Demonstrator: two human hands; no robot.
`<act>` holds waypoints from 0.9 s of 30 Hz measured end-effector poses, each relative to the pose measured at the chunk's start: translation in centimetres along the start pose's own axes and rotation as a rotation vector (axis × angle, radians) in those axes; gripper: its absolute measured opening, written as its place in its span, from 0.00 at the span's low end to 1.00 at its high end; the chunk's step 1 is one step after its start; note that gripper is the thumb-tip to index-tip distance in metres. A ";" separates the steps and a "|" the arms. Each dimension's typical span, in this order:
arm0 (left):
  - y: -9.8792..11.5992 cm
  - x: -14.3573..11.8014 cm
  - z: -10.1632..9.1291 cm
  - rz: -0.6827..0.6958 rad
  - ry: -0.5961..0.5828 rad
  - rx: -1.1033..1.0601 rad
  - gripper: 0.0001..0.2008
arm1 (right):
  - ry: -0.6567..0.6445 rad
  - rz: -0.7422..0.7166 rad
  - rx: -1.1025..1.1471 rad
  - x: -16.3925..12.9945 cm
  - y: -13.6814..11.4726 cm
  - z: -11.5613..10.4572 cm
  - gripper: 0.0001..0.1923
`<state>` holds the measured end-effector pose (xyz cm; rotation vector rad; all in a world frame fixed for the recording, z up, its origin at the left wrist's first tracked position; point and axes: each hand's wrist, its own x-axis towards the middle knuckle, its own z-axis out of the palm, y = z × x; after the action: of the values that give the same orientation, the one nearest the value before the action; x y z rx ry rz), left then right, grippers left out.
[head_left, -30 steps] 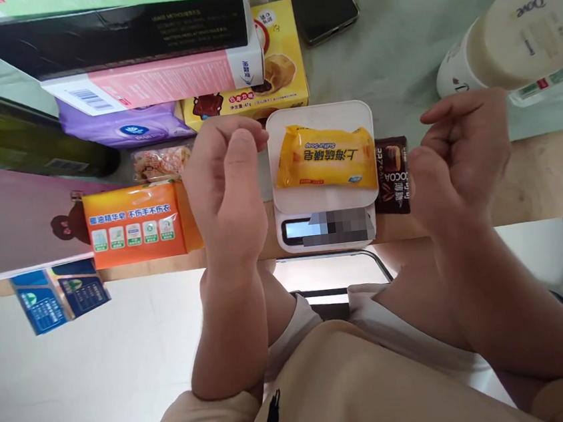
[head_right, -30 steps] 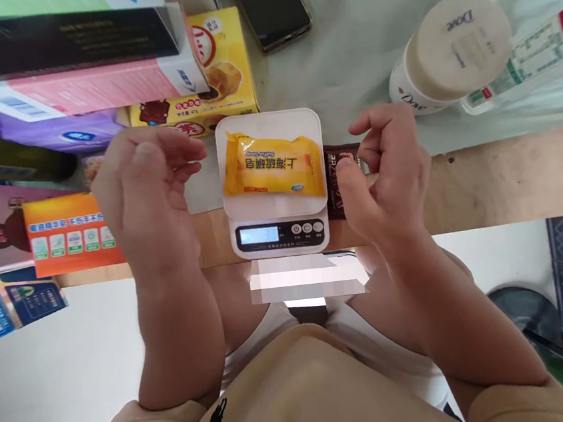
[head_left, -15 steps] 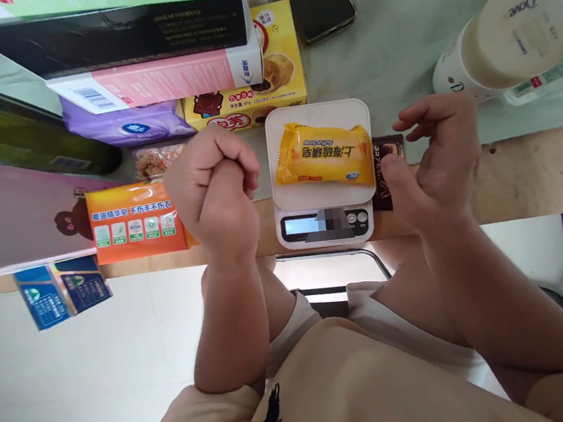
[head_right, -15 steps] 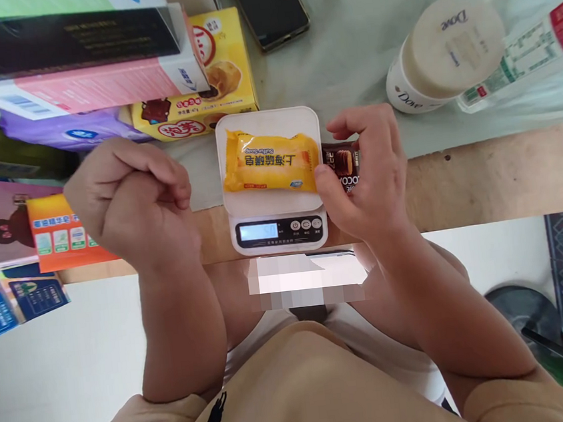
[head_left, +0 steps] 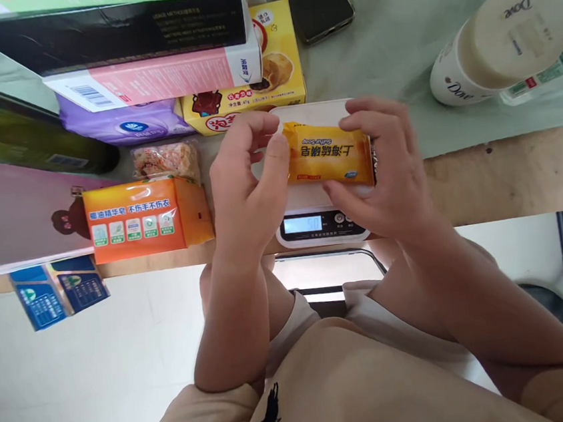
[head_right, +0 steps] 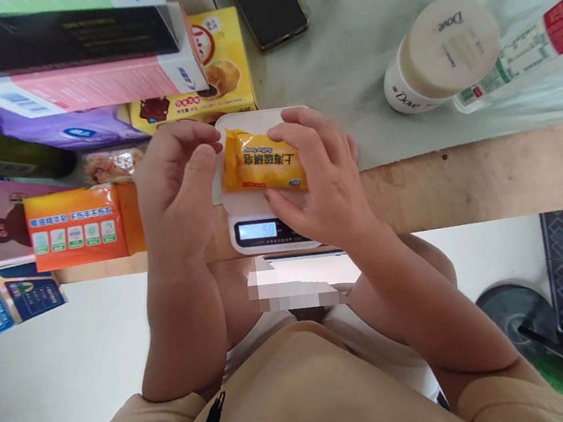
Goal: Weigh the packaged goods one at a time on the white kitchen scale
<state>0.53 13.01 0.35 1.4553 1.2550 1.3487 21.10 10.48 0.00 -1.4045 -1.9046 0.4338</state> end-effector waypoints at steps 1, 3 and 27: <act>0.0 0.0 0.2 -0.024 0.012 -0.006 0.08 | -0.042 0.022 -0.026 0.2 -0.2 0.1 0.31; -0.3 0.1 0.4 -0.049 0.027 -0.014 0.15 | -0.109 0.049 -0.048 0.6 -0.3 0.4 0.34; 0.5 0.5 4.6 0.063 0.024 -0.216 0.18 | 0.132 0.371 -0.460 -3.7 8.3 -5.8 0.35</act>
<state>5.18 13.80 0.35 1.3401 1.0501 1.4978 31.44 9.09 -2.62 -2.0480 -1.7004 0.0653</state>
